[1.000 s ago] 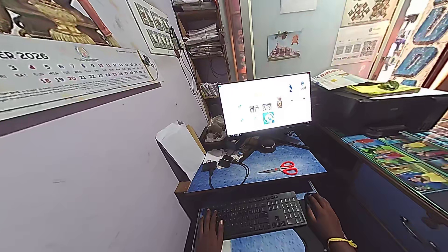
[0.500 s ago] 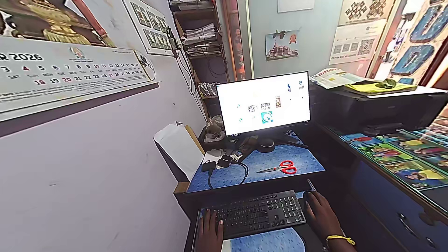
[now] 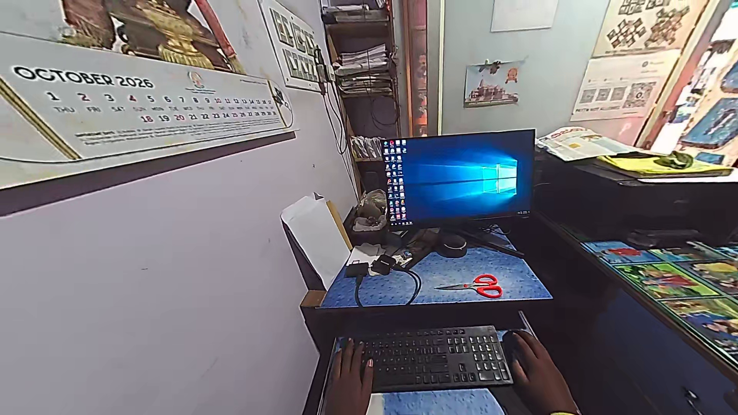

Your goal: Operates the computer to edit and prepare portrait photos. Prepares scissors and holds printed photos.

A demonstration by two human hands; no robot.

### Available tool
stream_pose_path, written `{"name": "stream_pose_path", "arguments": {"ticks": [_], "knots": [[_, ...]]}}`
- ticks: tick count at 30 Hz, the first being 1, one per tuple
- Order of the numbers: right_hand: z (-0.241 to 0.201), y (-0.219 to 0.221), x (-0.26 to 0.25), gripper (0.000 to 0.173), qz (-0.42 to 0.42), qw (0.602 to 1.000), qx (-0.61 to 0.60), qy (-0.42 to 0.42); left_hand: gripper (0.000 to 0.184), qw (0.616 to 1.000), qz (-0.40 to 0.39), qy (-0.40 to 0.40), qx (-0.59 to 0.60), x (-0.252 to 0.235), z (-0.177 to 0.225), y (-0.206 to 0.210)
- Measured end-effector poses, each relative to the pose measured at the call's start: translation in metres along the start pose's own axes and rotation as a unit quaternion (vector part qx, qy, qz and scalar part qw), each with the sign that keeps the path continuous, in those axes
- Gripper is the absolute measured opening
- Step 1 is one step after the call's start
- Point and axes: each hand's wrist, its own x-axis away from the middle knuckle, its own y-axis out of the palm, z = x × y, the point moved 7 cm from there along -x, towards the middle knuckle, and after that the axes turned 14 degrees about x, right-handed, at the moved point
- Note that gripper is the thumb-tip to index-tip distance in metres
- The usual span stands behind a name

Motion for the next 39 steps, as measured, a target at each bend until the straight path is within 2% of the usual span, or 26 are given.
{"name": "stream_pose_path", "arguments": {"ticks": [19, 39], "knots": [[-0.0042, -0.0095, 0.0016, 0.045, 0.032, 0.999, 0.013, -0.018, 0.064, 1.0, 0.007, 0.006, -0.006, 0.0002, -0.0007, 0.0016], [-0.0026, -0.0046, 0.0017, 0.047, 0.048, 0.998, 0.019, -0.03, 0.064, 1.0, 0.018, 0.007, -0.003, 0.0011, -0.0004, 0.0016]]}}
